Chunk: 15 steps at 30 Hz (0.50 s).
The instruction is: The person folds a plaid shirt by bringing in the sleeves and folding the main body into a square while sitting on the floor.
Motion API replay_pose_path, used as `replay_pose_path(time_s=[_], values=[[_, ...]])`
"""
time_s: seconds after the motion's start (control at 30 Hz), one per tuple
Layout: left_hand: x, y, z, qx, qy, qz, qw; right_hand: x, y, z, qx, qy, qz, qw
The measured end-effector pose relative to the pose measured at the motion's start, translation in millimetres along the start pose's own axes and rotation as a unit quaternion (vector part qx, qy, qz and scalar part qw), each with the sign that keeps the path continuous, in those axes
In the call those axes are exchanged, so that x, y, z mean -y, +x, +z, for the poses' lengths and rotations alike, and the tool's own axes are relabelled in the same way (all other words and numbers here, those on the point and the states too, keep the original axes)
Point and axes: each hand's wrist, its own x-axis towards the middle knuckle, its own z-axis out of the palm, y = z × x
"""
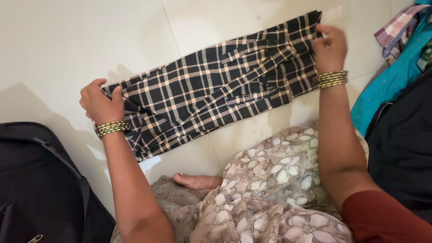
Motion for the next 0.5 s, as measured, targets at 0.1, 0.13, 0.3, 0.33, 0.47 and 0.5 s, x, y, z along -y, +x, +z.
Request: replay_pose_path(time_s=[0.1, 0.13, 0.3, 0.33, 0.47, 0.5], values=[[-16.3, -0.7, -4.2, 0.007, -0.023, 0.053, 0.998, 1.1, 4.7, -6.4, -0.011, 0.212, 0.095, 0.973], [-23.2, -2.1, -1.5, 0.03, -0.024, 0.084, 0.996, 5.9, 2.2, -0.6, -0.01, 0.212, 0.097, 0.972], [-55.0, -16.0, 17.2, 0.128, -0.021, 0.152, 0.98, 31.0, -10.6, 18.5, 0.063, 0.151, 0.081, 0.983], [-57.0, -20.1, 18.7, 0.172, 0.018, 0.147, 0.974, 34.3, -11.4, 18.1, 0.064, 0.151, 0.081, 0.983], [-52.7, -24.9, 20.2, 0.256, 0.131, 0.088, 0.954, 37.2, -5.2, 4.3, 0.128, 0.049, 0.095, 0.986], [-52.2, -25.4, 20.1, 0.257, 0.132, 0.088, 0.953, 37.7, -3.4, -0.7, 0.175, -0.013, 0.127, 0.976]])
